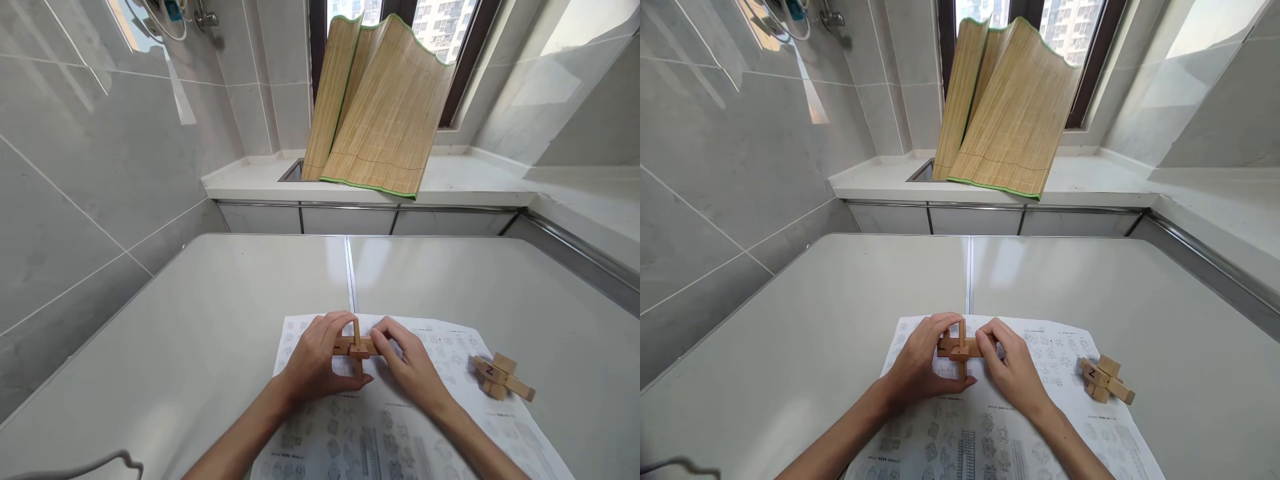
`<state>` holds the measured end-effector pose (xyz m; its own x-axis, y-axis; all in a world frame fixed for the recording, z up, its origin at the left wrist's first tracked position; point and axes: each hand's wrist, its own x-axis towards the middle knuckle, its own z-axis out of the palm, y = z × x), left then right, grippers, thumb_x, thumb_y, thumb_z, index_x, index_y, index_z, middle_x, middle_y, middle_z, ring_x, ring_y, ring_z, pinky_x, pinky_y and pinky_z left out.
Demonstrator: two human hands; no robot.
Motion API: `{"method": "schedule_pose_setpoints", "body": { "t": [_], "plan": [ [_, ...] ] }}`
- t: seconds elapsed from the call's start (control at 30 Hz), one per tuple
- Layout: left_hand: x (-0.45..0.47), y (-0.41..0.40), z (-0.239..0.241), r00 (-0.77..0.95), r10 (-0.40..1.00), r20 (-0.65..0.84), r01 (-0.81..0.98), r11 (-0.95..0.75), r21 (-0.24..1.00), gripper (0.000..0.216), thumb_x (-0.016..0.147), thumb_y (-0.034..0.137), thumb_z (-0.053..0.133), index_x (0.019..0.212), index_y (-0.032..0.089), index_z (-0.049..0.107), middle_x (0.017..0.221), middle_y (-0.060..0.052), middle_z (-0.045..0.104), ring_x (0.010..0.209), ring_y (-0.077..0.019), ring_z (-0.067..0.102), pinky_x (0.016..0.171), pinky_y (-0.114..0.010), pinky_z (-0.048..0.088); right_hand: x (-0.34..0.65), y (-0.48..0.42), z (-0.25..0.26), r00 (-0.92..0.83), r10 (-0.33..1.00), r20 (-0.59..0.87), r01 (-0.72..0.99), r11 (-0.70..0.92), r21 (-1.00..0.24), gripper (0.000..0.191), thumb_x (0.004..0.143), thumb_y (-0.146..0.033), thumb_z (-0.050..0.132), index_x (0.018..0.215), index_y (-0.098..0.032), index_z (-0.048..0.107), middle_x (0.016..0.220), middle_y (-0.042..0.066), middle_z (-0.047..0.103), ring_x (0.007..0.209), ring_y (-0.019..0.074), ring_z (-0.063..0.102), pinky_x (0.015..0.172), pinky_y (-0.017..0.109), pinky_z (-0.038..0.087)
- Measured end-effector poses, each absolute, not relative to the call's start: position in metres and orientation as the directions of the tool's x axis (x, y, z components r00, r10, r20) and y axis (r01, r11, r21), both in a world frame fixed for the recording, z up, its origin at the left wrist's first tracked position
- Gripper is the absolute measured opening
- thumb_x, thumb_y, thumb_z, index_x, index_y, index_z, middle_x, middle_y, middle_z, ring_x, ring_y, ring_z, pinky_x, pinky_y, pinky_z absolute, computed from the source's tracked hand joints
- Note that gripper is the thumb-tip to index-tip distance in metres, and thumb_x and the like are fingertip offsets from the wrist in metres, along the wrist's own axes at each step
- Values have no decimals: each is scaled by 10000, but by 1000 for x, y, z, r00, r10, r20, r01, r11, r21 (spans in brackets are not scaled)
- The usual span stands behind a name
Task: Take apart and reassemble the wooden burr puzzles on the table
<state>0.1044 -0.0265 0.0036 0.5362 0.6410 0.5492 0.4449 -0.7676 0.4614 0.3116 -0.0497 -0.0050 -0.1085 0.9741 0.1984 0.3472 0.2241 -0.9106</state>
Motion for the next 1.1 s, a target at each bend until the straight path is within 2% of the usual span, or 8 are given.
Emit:
{"method": "schedule_pose_setpoints", "body": {
  "t": [0.13,0.47,0.63,0.7,0.77,0.9,1.03,1.1],
  "plan": [
    [103,-25,7,508,673,537,456,-739,495,862,656,434,911,1344,239,431,1228,-117,635,1117,-315,636,976,-470,516,313,-50,-3,-200,980,6,197,46,-979,358,1034,-568,476,902,-242,541,603,-55,499,583,165,465,609,295,367],
    [105,-29,7,532,773,345,322,-562,762,989,606,503,968,1406,297,424,1360,-125,512,1063,-273,675,858,-405,614,307,-56,-1,-184,983,-18,153,11,-988,403,1020,-599,517,850,-235,540,595,-53,539,562,143,451,591,280,333],
    [107,-28,7,475,794,378,273,-542,795,1007,553,494,996,1401,309,486,1340,-107,570,1147,-308,660,974,-460,586,308,-53,0,-188,980,-58,4,-59,-998,404,1012,-624,518,909,-235,548,542,-78,507,511,127,415,568,275,320],
    [108,-26,9,451,791,414,241,-554,797,925,561,455,1003,1353,302,551,1340,-106,595,1257,-339,605,1058,-492,541,309,-52,0,-210,975,-72,-66,-87,-994,406,1009,-634,516,933,-236,547,555,-76,528,513,127,439,579,276,343],
    [108,-25,12,438,803,403,203,-526,826,813,588,415,999,1296,295,617,1378,-110,584,1265,-340,612,1078,-500,534,310,-51,-1,-251,965,-79,-134,-116,-984,399,1009,-633,520,929,-242,524,578,-71,558,522,129,473,598,281,370],
    [108,-24,16,485,837,252,111,-345,932,571,708,349,943,1220,281,699,1452,-115,528,923,-218,764,914,-423,650,311,-50,-1,-294,952,-81,-178,-138,-974,381,1013,-612,536,941,-238,525,614,-60,594,542,129,499,635,292,405],
    [110,-28,18,469,858,208,68,-270,961,290,799,326,871,1063,253,776,1453,-112,547,864,-202,775,810,-396,692,310,-49,0,-221,971,-91,-162,-128,-978,392,993,-614,574,924,-229,552,613,-51,600,544,132,504,630,296,408],
    [112,-30,18,447,872,200,60,-253,966,199,805,320,861,974,240,794,1548,-107,473,828,-197,778,785,-414,701,309,-48,-1,-163,983,-89,-162,-115,-980,400,980,-620,592,909,-228,562,599,-54,590,542,133,497,621,292,403]
  ]
}}
